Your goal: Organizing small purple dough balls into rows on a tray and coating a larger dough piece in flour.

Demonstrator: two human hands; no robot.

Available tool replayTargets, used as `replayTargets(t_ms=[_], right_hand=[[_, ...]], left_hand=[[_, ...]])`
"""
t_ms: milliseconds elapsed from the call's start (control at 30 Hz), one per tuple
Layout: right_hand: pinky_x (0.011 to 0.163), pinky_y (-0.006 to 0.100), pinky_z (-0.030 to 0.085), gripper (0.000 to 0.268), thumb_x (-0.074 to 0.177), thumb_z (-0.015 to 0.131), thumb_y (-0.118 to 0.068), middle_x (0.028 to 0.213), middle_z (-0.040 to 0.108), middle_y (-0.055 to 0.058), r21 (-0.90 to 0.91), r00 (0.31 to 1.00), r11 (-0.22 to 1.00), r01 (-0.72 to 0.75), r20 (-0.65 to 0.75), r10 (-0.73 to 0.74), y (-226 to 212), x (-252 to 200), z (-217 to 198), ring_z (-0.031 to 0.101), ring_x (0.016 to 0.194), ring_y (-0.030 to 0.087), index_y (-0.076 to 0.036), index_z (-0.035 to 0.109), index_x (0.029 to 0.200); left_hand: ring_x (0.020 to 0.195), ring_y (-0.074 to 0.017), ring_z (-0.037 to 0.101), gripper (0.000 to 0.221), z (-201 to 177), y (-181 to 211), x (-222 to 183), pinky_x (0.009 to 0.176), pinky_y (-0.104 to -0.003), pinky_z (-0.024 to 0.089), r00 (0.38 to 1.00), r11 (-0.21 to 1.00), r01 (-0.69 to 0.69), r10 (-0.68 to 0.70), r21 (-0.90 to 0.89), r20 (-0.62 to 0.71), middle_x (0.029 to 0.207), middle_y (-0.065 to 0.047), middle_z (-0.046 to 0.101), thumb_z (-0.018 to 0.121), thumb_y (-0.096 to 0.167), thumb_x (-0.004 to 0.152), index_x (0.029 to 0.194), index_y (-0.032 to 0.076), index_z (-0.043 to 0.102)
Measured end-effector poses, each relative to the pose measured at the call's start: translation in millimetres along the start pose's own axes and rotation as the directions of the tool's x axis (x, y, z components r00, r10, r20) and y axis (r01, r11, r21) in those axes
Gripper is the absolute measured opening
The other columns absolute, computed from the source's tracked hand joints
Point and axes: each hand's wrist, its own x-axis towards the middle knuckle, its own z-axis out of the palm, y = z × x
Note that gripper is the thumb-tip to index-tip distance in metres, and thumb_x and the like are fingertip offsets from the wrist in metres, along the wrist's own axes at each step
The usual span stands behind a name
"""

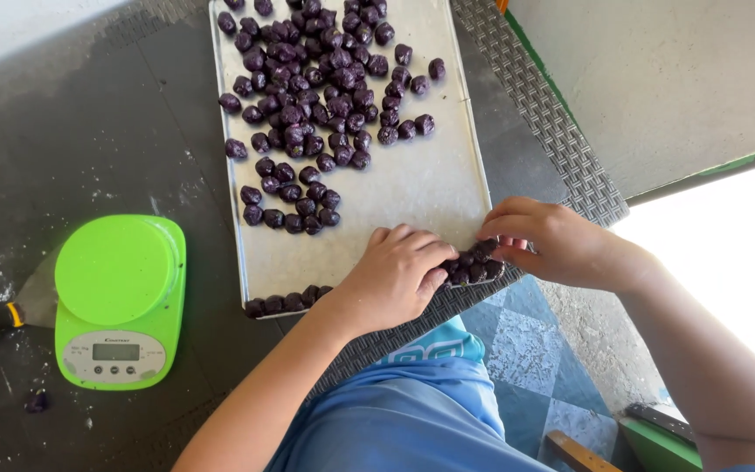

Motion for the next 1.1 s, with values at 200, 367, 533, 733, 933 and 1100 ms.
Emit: replayTargets(t_ms=[200,367,533,733,933,1100], right_hand=[[0.062,0.035,0.066,0.027,0.089,0.081,-0.016,0.1,0.071,0.007,0.081,0.981,0.995,-0.05,-0.183,0.064,19,-10,27,0.078,0.081,0.022,-0.006,0.072,0.112],[0.063,0.038,0.065,0.028,0.093,0.077,-0.02,0.097,0.072,0.013,0.048,0.989,0.996,-0.072,-0.129,0.078,4,-14,23,0.076,0.079,0.025,-0.005,0.077,0.116],[0.068,0.041,0.066,0.028,0.092,0.076,-0.015,0.103,0.073,0.015,-0.014,0.992,0.999,-0.051,-0.117,0.049,-2,-15,26,0.077,0.085,0.028,-0.004,0.077,0.118],[0.068,0.039,0.066,0.029,0.09,0.081,-0.019,0.106,0.072,0.011,-0.057,0.979,0.995,-0.084,-0.188,0.072,1,-7,27,0.077,0.084,0.023,-0.006,0.075,0.114],[0.075,0.037,0.06,0.026,0.099,0.066,-0.027,0.104,0.072,0.002,-0.1,0.986,0.982,-0.161,0.016,0.163,4,-13,21,0.074,0.084,0.021,-0.014,0.075,0.119],[0.078,0.038,0.065,0.045,0.098,0.064,-0.035,0.11,0.078,0.004,-0.076,0.955,0.954,-0.29,0.048,0.294,-2,-12,23,0.079,0.089,0.02,-0.018,0.065,0.14]], left_hand=[[0.127,-0.0298,0.06,0.037,-1,-7,-9,0.102,-0.046,0.043,1.0,1.0,0.005,-0.005,0.009,0.025,0.129,-0.013,0.07,0.049,0.024,0.108,0.14,0.015,0.065],[0.127,-0.0337,0.062,0.037,-3,-16,-20,0.101,-0.049,0.046,1.0,0.999,0.003,-0.002,0.048,-0.017,0.13,-0.016,0.069,0.047,0.026,0.111,0.139,0.012,0.065],[0.114,-0.0337,0.068,0.03,-2,-34,-37,0.093,-0.047,0.053,0.997,0.997,0.039,-0.034,0.062,-0.07,0.119,-0.015,0.074,0.054,0.023,0.109,0.13,0.011,0.073],[0.112,-0.0328,0.069,0.031,-4,-31,-45,0.091,-0.046,0.054,0.991,0.997,0.052,-0.046,0.05,-0.122,0.118,-0.014,0.073,0.054,0.025,0.109,0.132,0.012,0.072],[0.105,-0.0285,0.063,0.029,1,-30,-49,0.09,-0.046,0.049,0.977,0.997,0.019,-0.003,0.075,-0.214,0.122,-0.008,0.073,0.065,0.014,0.102,0.13,0.007,0.071],[0.1,-0.0302,0.063,0.025,0,-27,-47,0.086,-0.047,0.05,0.982,0.994,0.023,-0.001,0.111,-0.19,0.117,-0.008,0.073,0.063,0.017,0.104,0.126,0.008,0.071]])
